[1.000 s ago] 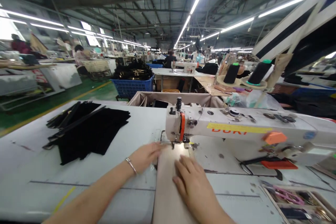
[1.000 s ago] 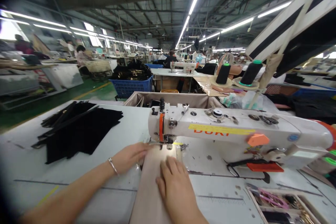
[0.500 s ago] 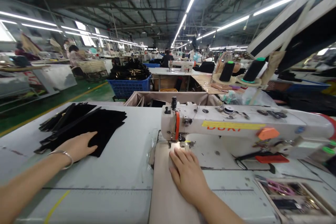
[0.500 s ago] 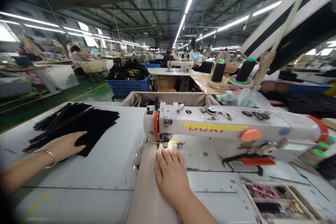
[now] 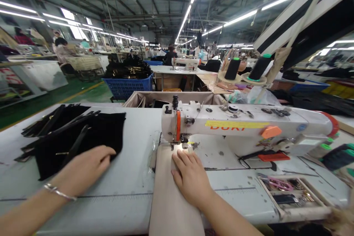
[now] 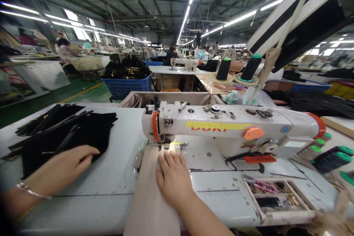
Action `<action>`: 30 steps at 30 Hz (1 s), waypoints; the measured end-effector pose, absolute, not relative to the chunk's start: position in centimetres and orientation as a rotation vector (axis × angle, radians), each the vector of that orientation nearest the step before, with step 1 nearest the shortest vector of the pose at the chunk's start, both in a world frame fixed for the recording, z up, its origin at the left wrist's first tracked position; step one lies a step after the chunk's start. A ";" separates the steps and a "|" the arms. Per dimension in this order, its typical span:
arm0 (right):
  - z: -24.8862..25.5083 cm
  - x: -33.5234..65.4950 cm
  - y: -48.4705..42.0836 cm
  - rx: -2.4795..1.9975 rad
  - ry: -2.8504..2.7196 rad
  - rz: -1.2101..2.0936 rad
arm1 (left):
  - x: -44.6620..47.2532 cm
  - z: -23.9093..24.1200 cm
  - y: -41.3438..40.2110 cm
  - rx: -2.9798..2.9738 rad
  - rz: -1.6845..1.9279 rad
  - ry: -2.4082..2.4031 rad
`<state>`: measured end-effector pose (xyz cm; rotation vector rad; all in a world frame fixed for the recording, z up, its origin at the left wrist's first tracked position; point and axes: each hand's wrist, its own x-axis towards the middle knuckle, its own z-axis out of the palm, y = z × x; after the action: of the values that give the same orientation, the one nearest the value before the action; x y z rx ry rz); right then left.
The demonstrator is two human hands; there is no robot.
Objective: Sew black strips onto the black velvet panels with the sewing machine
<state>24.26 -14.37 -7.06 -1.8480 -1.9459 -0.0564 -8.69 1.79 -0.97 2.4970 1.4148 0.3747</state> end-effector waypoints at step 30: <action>-7.4 23.5 -14.1 -1.840 -1.955 -0.107 | 2.7 -6.0 -0.1 2.789 0.215 0.894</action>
<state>23.54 -14.08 -7.44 -1.8400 -1.9546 -0.1066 2.70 -0.13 -5.97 2.7887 0.8939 0.2154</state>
